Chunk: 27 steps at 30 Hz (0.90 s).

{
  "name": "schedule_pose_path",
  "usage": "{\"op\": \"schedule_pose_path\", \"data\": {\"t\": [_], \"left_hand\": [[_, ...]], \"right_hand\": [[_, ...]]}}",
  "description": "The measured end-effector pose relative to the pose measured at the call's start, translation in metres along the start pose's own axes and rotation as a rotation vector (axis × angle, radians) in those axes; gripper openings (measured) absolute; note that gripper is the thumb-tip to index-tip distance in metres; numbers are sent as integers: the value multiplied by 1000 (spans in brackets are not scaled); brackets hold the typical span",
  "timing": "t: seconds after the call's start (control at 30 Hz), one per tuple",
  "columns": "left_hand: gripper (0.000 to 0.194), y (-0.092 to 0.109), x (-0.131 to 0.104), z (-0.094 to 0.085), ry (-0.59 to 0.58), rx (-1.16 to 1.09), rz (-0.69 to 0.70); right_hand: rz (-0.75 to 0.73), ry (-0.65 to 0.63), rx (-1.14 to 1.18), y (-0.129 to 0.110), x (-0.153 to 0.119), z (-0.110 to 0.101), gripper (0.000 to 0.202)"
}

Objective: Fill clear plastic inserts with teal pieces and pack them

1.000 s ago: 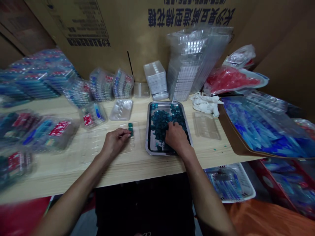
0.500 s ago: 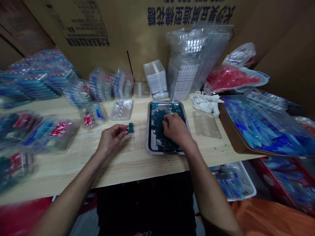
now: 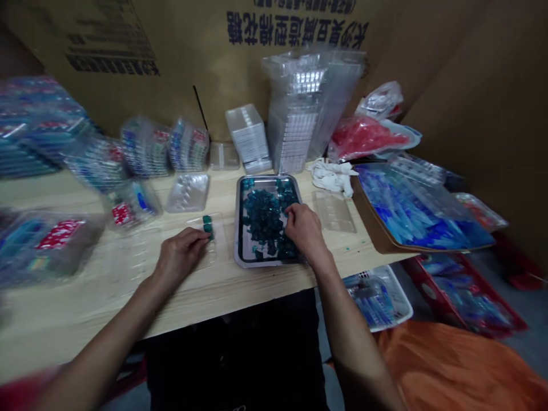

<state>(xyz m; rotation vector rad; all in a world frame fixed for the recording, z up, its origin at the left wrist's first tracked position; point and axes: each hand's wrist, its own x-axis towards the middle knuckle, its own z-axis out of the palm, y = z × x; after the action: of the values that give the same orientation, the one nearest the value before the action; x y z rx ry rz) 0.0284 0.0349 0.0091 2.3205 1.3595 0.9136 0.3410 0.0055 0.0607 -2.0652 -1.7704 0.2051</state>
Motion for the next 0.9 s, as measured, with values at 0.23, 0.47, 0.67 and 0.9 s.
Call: {"op": "schedule_pose_path", "data": {"t": [0.23,0.47,0.67,0.9], "left_hand": [[18,29,25,-15,-16,177,-126],[23,119,60,45,-386,244,100],[19,105,70,63,-344,58,22],[9,91,74,57,-140,-344,-100]], "right_hand": [[-45,-187,-75,11,-27,-22,25],[-96,-210,-262,-18,-26,6,25],[-12,-194,-9,-6,-15,-3,19],[75,184,714,7,24,-39,36]]}}
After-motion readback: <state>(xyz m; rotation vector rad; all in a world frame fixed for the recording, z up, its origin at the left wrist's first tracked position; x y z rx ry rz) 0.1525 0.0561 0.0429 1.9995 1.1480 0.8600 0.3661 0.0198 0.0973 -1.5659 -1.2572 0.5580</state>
